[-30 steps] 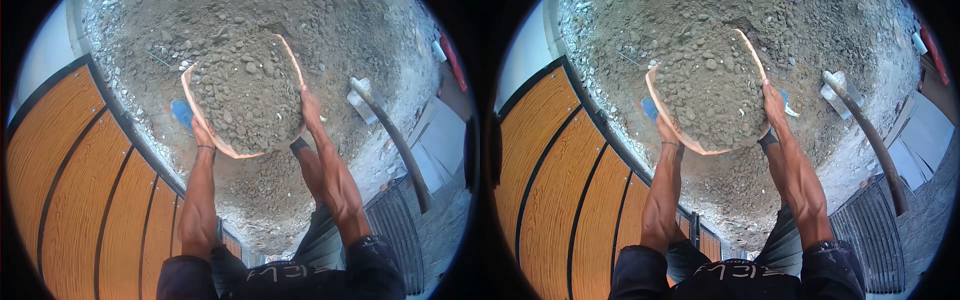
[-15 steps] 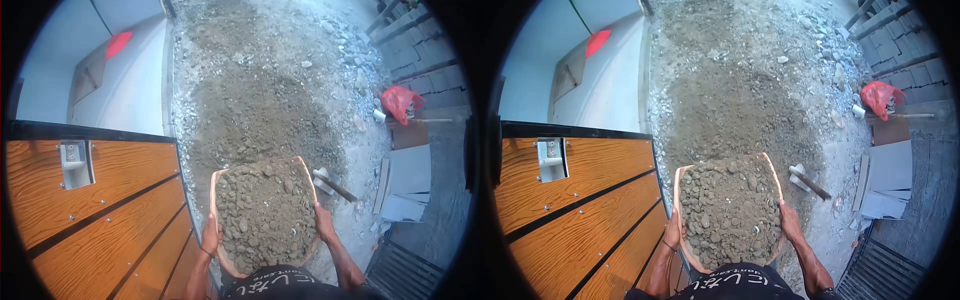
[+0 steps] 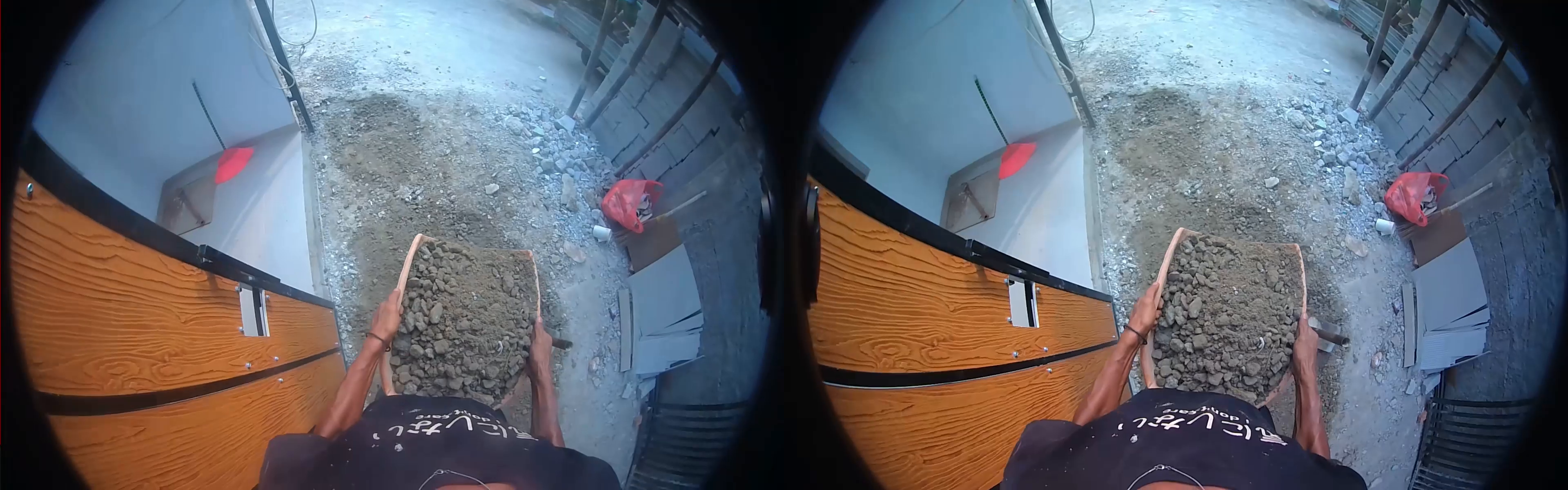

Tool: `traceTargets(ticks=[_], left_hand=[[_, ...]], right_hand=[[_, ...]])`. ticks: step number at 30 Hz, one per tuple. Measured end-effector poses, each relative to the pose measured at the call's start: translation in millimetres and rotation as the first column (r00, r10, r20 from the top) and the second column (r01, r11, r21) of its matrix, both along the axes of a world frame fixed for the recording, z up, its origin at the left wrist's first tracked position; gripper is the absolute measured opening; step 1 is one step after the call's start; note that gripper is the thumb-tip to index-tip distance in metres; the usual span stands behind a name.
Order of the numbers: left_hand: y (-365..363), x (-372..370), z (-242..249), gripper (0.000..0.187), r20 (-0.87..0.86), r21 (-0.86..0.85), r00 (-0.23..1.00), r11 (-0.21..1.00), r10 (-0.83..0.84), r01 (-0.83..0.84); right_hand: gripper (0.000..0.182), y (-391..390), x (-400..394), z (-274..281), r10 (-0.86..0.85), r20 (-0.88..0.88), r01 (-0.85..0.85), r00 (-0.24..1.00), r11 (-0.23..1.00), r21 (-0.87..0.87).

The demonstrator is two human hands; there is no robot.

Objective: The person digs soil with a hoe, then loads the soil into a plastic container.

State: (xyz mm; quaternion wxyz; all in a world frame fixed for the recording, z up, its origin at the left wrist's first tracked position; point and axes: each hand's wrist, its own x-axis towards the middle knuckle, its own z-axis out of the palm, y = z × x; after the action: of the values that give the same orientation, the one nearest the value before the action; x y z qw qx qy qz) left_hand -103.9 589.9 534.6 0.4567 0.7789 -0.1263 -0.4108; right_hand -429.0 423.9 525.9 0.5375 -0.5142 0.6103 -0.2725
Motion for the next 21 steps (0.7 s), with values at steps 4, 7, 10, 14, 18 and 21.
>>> traceTargets(ticks=[4,7,10,14,18,21], left_hand=[[-46,63,-43,0.059,0.099,-0.079,0.994,0.996,0.044,-0.036],[-109,145,-64,0.058,0.001,0.186,1.000,0.982,0.028,-0.028],[-143,194,-63,0.060,-0.078,0.108,0.987,0.985,0.140,-0.132],[-226,278,-31,0.060,-0.189,0.006,0.936,0.954,0.296,-0.300],[-303,343,24,0.061,-0.165,0.057,0.934,0.949,0.316,-0.310],[-358,406,17,0.066,-0.107,0.072,0.941,0.946,0.322,-0.316]], right_hand=[[0.048,-65,74,-7,0.112,-0.159,-0.097,0.981,0.990,0.100],[0.053,-129,162,-31,0.109,-0.133,-0.089,0.985,0.985,0.148],[0.059,-187,236,-6,0.220,-0.211,-0.192,0.952,0.970,0.146],[0.063,-289,330,-1,0.284,-0.260,-0.254,0.923,0.956,0.145],[0.062,-383,406,29,0.310,-0.215,-0.295,0.926,0.950,0.099],[0.056,-449,476,33,0.357,-0.187,-0.355,0.915,0.934,0.045]])
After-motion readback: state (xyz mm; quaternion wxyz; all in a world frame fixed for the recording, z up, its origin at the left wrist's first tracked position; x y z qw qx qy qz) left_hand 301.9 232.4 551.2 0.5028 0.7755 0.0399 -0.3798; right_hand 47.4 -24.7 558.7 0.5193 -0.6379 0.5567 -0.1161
